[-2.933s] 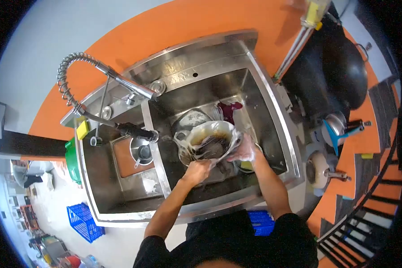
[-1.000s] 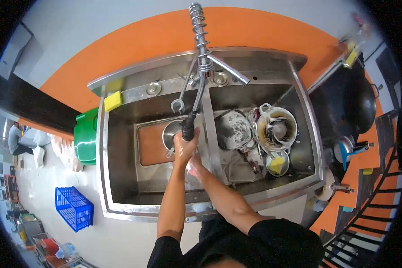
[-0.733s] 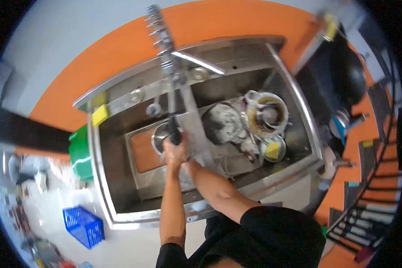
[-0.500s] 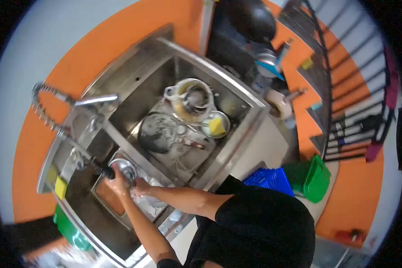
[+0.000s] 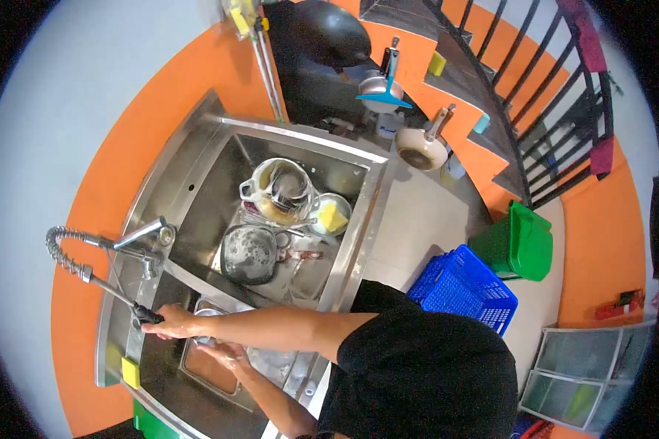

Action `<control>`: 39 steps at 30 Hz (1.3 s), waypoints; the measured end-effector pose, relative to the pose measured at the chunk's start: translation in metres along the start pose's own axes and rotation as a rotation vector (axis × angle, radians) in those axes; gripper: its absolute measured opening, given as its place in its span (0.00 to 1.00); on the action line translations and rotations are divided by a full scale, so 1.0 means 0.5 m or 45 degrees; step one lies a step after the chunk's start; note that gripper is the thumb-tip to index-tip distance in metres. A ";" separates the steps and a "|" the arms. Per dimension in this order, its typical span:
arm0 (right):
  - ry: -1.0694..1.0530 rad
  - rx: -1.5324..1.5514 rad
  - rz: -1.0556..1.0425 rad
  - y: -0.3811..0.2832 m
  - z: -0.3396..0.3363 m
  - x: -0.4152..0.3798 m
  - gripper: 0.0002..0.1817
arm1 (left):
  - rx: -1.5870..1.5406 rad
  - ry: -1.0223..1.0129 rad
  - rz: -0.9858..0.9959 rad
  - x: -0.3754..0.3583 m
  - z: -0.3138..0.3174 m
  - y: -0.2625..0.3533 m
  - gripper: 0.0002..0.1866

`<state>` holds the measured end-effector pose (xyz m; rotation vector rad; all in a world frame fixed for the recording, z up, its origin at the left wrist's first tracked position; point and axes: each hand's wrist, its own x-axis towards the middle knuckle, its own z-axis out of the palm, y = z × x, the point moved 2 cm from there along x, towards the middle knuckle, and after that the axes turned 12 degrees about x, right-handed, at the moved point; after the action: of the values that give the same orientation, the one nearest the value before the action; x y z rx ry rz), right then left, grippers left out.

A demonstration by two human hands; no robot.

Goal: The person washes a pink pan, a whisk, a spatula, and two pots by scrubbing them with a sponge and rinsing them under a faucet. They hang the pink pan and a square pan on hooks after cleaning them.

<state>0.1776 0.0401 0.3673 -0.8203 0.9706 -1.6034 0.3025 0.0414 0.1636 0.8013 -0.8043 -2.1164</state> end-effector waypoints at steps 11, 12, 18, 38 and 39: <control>0.601 -0.173 -0.189 0.076 0.010 -0.030 0.34 | 0.188 0.081 -0.171 0.009 0.005 -0.046 0.31; 0.629 -0.087 -0.139 0.073 0.010 -0.032 0.34 | 0.200 0.076 -0.170 0.007 0.006 -0.048 0.31; 0.638 -0.333 -0.217 0.084 -0.006 -0.028 0.36 | 0.240 0.064 -0.185 -0.029 -0.026 -0.062 0.30; 0.269 -0.190 0.617 0.445 -0.102 -0.151 0.27 | 1.064 0.373 0.386 -0.095 0.286 0.123 0.18; 0.291 -0.182 0.623 0.423 -0.096 -0.147 0.26 | 1.067 0.373 0.394 -0.111 0.306 0.131 0.18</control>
<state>0.2407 0.0932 0.1537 -0.4472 1.3441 -1.2263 0.2463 0.0937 0.3212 1.2681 -1.5584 -1.3095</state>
